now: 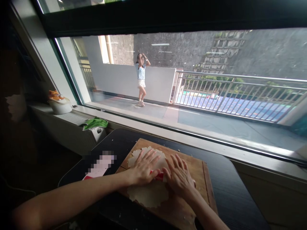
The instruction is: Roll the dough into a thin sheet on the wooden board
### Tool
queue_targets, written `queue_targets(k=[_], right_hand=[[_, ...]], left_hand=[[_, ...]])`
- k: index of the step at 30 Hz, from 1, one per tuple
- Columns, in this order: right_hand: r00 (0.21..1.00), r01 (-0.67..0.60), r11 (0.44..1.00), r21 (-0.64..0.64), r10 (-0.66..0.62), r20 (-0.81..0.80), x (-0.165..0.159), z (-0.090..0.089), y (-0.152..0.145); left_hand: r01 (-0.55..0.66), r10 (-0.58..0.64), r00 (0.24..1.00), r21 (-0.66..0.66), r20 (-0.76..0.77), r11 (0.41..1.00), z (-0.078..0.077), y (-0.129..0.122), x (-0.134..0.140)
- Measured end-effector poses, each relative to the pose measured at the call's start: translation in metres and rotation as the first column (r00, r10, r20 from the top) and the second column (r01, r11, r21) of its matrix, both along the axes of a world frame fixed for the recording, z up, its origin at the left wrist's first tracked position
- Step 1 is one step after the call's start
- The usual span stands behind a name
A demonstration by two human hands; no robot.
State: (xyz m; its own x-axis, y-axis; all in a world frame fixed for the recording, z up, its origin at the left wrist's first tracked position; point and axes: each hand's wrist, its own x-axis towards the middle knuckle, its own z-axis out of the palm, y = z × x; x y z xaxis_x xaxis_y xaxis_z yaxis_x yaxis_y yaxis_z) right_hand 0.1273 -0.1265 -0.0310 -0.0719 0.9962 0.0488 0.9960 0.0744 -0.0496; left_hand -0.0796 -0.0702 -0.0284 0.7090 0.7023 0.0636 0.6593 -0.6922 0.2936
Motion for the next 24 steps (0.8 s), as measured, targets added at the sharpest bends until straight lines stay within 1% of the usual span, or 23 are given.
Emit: queue_targets(k=[2,4,6,9,10,12,14,16,18,19,22,24], right_hand=[[0.996,0.087,0.996,-0.034,-0.088,-0.003,-0.005,0.013,0.022],[0.989,0.146,0.988,-0.049,-0.147,-0.004,-0.009,0.021,0.035],[0.992,0.126,0.99,-0.059,-0.127,-0.007,-0.009,0.018,0.029],[1.0,0.006,0.999,-0.047,-0.007,-0.019,-0.004,0.004,0.001],[1.0,-0.018,0.999,-0.032,0.017,-0.023,-0.002,0.0,-0.005],[0.999,-0.008,1.0,-0.004,0.008,-0.031,-0.001,-0.001,-0.004],[0.995,0.083,0.996,-0.011,-0.083,-0.045,-0.001,0.005,0.012],[0.977,0.201,0.978,-0.054,-0.204,-0.059,-0.003,0.013,0.031],[0.962,0.261,0.961,-0.088,-0.266,-0.06,-0.005,0.017,0.035],[0.964,0.256,0.962,-0.093,-0.261,-0.054,-0.006,0.017,0.031],[0.985,0.17,0.983,-0.069,-0.171,-0.011,-0.009,0.008,0.004],[0.989,0.146,0.988,-0.05,-0.145,0.016,-0.011,0.006,-0.006]], left_hand=[[-0.076,0.073,0.996,-0.067,-0.047,0.995,0.008,0.021,0.009],[-0.134,0.124,0.988,-0.12,-0.087,0.984,0.014,0.032,0.014],[-0.119,0.106,0.99,-0.138,-0.097,0.983,0.013,0.025,0.01],[-0.006,0.0,0.998,-0.11,-0.057,0.994,0.008,0.0,-0.001],[0.019,-0.023,0.999,-0.092,-0.039,0.996,0.007,-0.005,-0.003],[0.025,-0.027,0.999,-0.074,-0.022,0.997,0.009,-0.002,-0.002],[-0.045,0.041,0.998,-0.097,-0.043,0.994,0.014,0.015,0.006],[-0.145,0.136,0.988,-0.121,-0.077,0.982,0.018,0.033,0.014],[-0.188,0.177,0.98,-0.128,-0.095,0.974,0.018,0.037,0.016],[-0.173,0.162,0.982,-0.126,-0.097,0.977,0.016,0.033,0.014],[-0.031,0.023,0.997,-0.108,-0.076,0.994,0.006,0.008,0.002],[0.031,-0.036,0.998,-0.085,-0.055,0.996,0.003,0.0,-0.002]])
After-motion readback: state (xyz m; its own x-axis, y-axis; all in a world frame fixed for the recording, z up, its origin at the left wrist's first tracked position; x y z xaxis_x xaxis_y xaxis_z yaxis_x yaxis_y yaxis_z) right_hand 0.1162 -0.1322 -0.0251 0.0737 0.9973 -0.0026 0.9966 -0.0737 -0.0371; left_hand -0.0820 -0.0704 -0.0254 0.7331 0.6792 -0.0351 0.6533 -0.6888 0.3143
